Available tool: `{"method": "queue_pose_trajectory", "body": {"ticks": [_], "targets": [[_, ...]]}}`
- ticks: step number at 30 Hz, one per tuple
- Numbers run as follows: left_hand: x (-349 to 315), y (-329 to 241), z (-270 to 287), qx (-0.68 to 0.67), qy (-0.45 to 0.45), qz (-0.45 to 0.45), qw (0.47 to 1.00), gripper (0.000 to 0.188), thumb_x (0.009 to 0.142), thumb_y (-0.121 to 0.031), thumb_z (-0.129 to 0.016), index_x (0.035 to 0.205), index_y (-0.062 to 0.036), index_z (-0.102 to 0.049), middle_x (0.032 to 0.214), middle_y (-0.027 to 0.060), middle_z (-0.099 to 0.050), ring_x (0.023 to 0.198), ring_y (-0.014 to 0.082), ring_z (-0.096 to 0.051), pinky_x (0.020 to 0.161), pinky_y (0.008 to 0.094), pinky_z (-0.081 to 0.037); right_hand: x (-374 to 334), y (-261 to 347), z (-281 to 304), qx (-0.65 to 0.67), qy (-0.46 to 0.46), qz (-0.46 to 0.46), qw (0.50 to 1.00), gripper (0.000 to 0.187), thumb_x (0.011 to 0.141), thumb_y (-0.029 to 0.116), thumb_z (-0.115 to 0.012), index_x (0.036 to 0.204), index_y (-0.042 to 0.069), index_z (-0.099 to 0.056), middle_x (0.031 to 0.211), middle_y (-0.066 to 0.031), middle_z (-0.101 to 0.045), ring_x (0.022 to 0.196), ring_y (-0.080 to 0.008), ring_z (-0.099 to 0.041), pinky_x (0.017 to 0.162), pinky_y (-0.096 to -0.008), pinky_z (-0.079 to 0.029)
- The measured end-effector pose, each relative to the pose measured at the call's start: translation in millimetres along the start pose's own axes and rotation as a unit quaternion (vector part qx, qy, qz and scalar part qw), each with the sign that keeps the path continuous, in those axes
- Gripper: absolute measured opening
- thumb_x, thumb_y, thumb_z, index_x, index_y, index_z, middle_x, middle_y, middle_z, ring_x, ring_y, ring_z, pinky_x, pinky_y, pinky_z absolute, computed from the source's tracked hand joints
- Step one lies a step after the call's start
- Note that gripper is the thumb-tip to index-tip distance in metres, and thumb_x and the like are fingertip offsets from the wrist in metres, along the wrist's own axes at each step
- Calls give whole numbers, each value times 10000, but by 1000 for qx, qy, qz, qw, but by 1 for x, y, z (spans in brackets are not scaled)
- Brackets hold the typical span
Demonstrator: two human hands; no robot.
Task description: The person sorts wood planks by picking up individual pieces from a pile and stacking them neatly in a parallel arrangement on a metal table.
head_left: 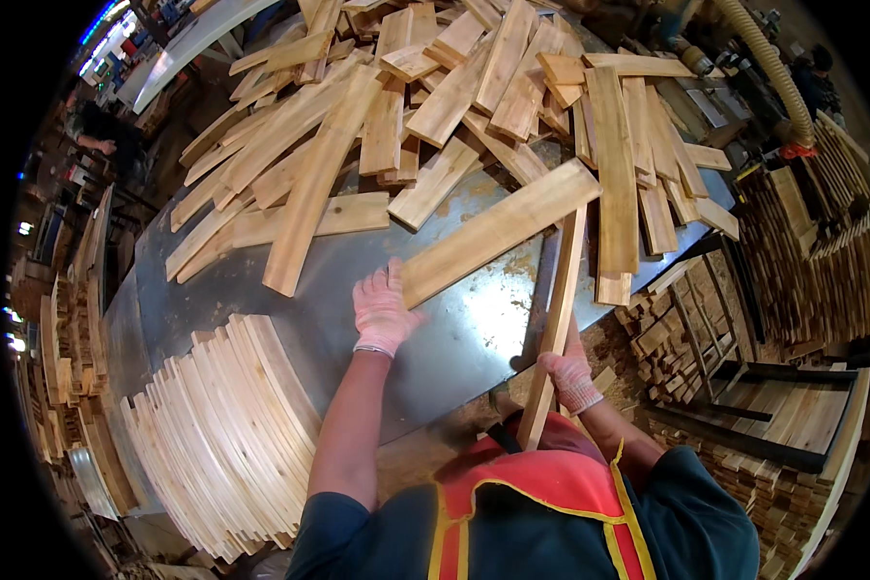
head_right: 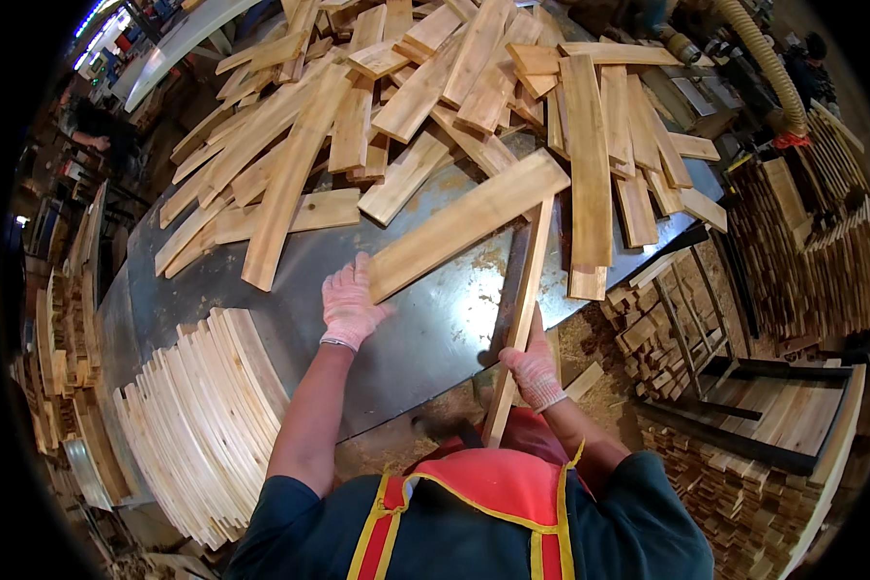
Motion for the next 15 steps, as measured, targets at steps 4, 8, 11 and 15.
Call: {"method": "queue_pose_trajectory", "body": {"ticks": [4,8,11,15], "targets": [[-39,15,-22,-194,46,32,979,1071,748,-389,-869,1636,-111,-338,1410,156,-591,1277,332,-585,1109,443,-443,22,16,-15,-55,54,28,997,1089,721,-2,-653,1697,183,-207,1254,-96,-614,1068,-246,-622,885,-323,-554],[-163,42,-83,-644,53,106,756,957,798,-254,-837,1616,-82,-372,1284,68,-669,1142,226,-650,977,391,-529,23,39,-84,-206,160,59,964,1014,766,51,-662,1683,150,-239,1485,-209,-564,1298,-322,-596,1070,-359,-497],[-244,46,-108,-729,20,188,658,927,818,-256,-818,1610,-69,-375,1323,99,-671,1168,269,-655,977,411,-540,5,8,-161,-173,252,57,950,948,783,69,-655,1660,134,-302,1473,-225,-573,1367,-336,-553,1136,-355,-449],[-301,70,-84,-461,56,318,827,884,878,-427,-813,1556,-20,-417,1372,190,-602,1192,324,-635,995,422,-525,-41,-59,-249,-231,357,-100,899,919,806,111,-655,1655,110,-304,1494,-255,-554,1367,-376,-556,1148,-372,-440]]}}
Point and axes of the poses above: each hand's wrist, its own x-axis towards the middle knuckle, its own z-axis out of the back of the hand, y = z × x, the point moved 5 cm from there along x, towards the middle knuckle
